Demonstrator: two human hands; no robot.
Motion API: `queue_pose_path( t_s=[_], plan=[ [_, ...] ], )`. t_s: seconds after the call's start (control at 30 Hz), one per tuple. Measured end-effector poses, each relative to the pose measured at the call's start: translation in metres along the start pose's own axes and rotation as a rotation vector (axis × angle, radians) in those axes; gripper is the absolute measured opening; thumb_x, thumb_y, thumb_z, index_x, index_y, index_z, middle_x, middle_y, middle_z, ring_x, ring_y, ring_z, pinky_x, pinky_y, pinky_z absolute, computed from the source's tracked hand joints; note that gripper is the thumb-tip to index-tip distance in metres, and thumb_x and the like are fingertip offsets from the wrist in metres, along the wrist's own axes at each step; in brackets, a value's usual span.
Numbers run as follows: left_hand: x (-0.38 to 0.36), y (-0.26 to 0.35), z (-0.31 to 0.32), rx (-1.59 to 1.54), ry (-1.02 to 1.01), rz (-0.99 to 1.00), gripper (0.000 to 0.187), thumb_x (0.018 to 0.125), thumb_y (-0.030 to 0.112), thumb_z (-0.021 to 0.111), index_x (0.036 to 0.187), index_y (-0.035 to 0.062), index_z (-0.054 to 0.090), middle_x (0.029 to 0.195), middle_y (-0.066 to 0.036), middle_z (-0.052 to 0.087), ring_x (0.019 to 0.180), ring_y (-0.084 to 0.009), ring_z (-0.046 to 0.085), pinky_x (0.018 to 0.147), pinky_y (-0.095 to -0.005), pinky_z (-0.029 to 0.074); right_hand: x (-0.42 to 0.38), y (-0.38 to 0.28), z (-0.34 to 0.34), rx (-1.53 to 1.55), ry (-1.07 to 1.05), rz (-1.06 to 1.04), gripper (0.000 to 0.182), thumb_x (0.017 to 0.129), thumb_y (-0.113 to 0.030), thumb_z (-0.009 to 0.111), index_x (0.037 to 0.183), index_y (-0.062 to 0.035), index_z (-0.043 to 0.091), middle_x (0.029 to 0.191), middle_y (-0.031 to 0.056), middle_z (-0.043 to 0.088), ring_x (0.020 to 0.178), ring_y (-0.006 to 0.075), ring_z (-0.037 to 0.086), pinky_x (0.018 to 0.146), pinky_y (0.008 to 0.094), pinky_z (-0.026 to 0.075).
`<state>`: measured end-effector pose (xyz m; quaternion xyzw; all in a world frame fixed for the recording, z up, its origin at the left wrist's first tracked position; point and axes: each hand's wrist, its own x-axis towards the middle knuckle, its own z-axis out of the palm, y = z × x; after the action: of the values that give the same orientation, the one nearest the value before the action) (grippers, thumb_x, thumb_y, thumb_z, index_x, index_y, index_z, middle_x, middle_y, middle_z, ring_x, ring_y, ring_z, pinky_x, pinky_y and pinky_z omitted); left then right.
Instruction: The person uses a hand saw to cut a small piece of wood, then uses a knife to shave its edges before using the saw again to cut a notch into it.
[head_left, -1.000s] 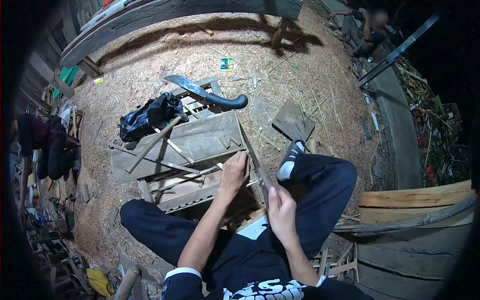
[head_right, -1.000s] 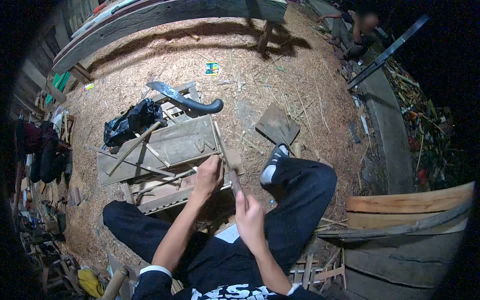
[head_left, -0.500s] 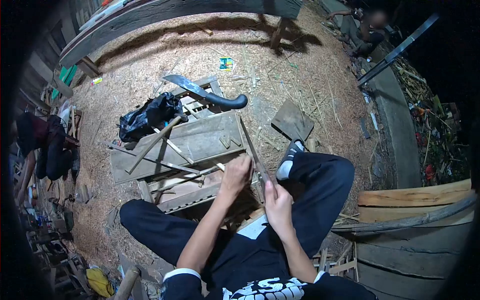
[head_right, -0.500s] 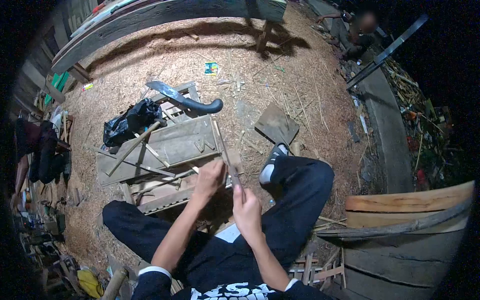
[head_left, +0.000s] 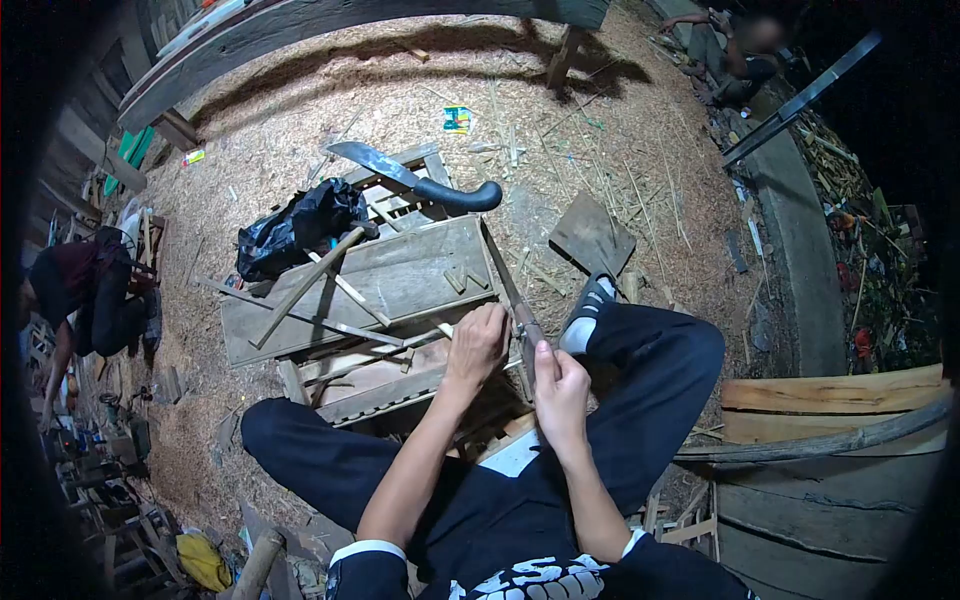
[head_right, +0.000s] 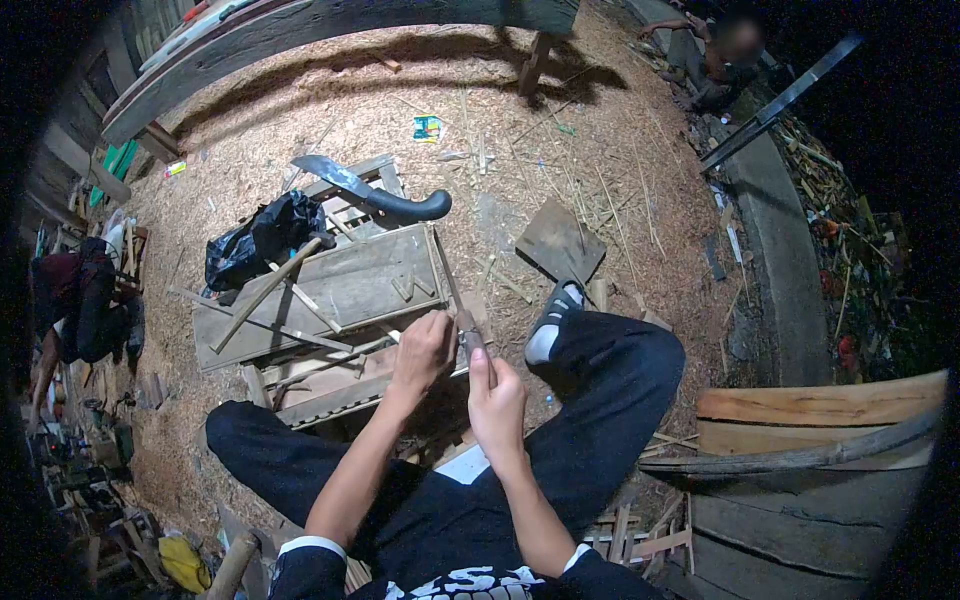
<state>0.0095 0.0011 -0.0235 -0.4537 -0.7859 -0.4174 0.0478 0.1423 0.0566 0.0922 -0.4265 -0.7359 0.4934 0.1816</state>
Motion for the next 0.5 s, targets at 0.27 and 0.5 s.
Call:
queue_pose_path(
  t_s=[0.27,0.5],
  plan=[
    [0.003,-0.001,0.002,0.013,0.021,-0.065,0.011,0.097,0.008,0.063,0.095,-0.0008,0.057,0.084,-0.02,0.058,0.078,-0.0406,0.062,0.069,-0.0485,0.049,0.006,0.012,0.011,0.076,-0.002,0.033,0.051,0.107,-0.035,0.057,0.075,0.0044,0.055,0.058,0.0089,0.044,0.058,0.0149,0.04,0.054,0.04,0.035],
    [0.003,0.001,0.001,-0.035,0.025,-0.129,0.009,0.096,0.007,0.063,0.097,-0.0008,0.057,0.087,-0.021,0.059,0.081,-0.0427,0.063,0.07,-0.0504,0.05,-0.017,0.013,-0.008,0.042,-0.027,0.078,0.051,0.107,-0.036,0.055,0.077,0.0053,0.057,0.058,0.011,0.048,0.056,0.0169,0.047,0.055,0.0414,0.038]
  ],
)
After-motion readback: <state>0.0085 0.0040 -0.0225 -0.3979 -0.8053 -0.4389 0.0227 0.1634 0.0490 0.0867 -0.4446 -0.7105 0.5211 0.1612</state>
